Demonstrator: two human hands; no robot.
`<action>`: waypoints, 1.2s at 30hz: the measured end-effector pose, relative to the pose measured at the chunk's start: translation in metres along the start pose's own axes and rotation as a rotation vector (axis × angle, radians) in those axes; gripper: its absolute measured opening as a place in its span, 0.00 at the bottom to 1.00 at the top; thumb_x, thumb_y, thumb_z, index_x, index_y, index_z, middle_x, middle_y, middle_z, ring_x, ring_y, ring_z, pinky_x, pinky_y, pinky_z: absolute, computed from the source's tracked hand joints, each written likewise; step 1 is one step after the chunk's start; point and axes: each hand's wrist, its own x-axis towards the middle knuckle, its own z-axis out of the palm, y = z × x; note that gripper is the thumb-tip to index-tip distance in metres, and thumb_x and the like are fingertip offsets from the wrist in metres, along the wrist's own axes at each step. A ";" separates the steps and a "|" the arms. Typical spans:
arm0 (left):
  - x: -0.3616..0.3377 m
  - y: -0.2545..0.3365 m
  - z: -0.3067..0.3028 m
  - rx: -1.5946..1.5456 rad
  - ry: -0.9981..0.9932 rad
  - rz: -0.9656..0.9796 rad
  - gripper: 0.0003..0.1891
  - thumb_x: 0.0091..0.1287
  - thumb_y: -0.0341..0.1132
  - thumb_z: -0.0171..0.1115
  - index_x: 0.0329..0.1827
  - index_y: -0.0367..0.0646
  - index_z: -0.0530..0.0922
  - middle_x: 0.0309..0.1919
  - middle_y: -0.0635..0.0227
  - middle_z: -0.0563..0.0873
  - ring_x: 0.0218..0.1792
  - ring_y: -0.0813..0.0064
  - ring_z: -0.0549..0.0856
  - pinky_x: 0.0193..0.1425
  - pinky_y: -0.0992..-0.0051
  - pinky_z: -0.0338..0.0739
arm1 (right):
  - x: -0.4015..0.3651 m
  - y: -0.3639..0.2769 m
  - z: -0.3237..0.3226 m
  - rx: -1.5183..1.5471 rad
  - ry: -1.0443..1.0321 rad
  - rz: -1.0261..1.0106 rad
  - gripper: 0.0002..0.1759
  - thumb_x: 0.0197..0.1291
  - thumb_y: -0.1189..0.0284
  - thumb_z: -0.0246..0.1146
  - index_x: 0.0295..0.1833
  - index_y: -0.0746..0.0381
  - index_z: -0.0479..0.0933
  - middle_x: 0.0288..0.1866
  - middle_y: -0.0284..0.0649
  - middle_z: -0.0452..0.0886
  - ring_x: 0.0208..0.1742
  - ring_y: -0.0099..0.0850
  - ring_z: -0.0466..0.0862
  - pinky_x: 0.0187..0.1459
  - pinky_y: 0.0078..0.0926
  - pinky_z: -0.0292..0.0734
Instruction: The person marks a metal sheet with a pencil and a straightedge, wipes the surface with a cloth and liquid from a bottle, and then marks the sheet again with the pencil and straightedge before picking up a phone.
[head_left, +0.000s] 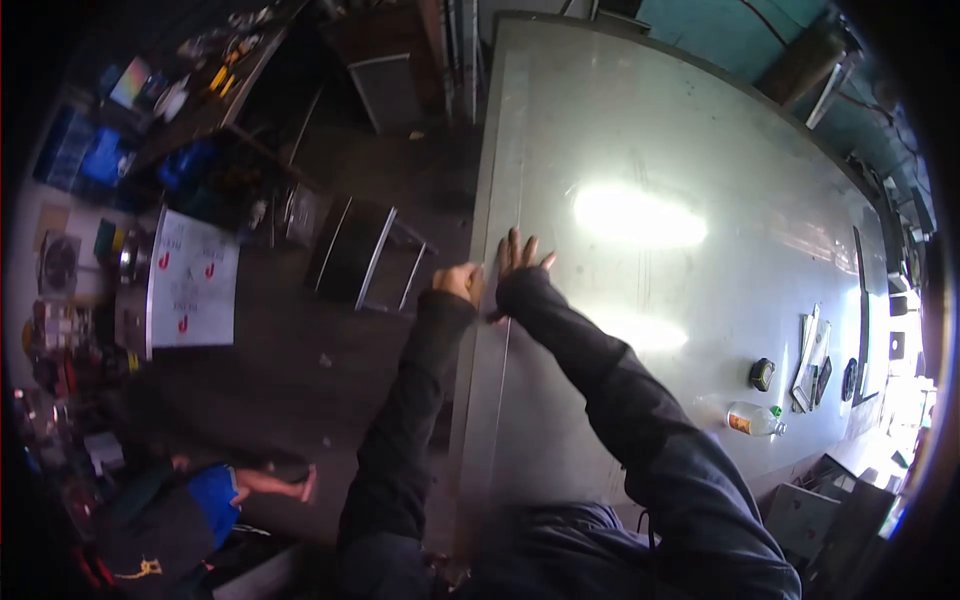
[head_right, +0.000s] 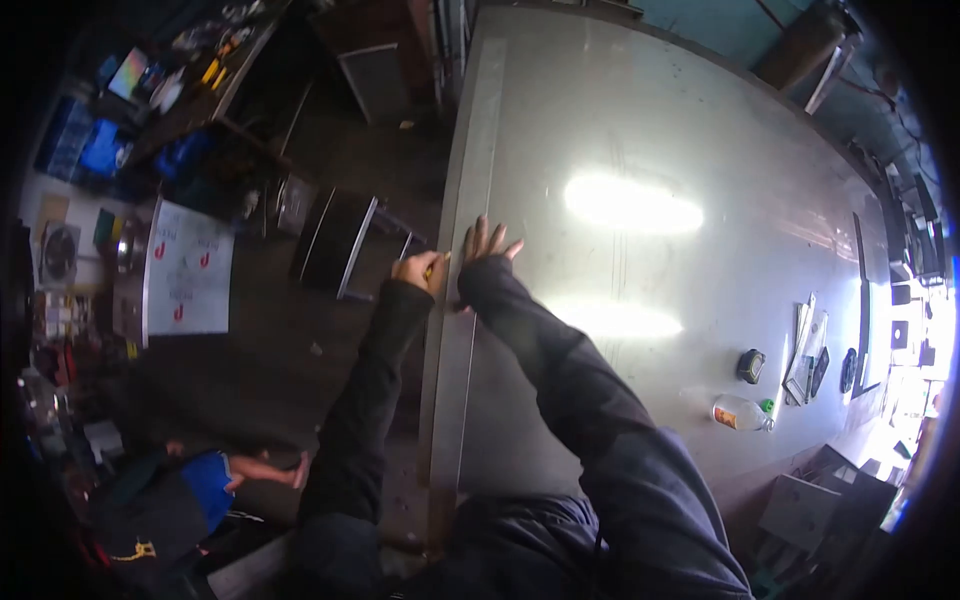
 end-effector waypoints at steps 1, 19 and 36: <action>0.032 -0.003 0.006 0.001 0.007 0.005 0.11 0.60 0.39 0.56 0.33 0.41 0.81 0.26 0.52 0.82 0.30 0.52 0.82 0.34 0.63 0.77 | 0.001 0.000 0.001 0.013 0.009 0.006 0.77 0.22 0.47 0.78 0.72 0.62 0.34 0.75 0.47 0.27 0.72 0.58 0.35 0.58 0.75 0.45; 0.238 -0.015 0.038 0.196 0.091 0.131 0.11 0.55 0.40 0.59 0.29 0.44 0.84 0.27 0.57 0.84 0.31 0.55 0.83 0.40 0.63 0.76 | 0.004 -0.002 0.007 0.045 -0.026 0.017 0.76 0.25 0.45 0.76 0.72 0.62 0.32 0.74 0.45 0.23 0.73 0.54 0.31 0.59 0.72 0.50; -0.476 0.065 -0.083 0.038 -0.259 -0.600 0.10 0.63 0.37 0.56 0.41 0.43 0.81 0.32 0.56 0.83 0.33 0.57 0.83 0.38 0.67 0.78 | 0.008 -0.004 0.002 -0.104 -0.012 0.030 0.77 0.25 0.38 0.72 0.72 0.59 0.31 0.75 0.41 0.25 0.73 0.56 0.36 0.57 0.71 0.57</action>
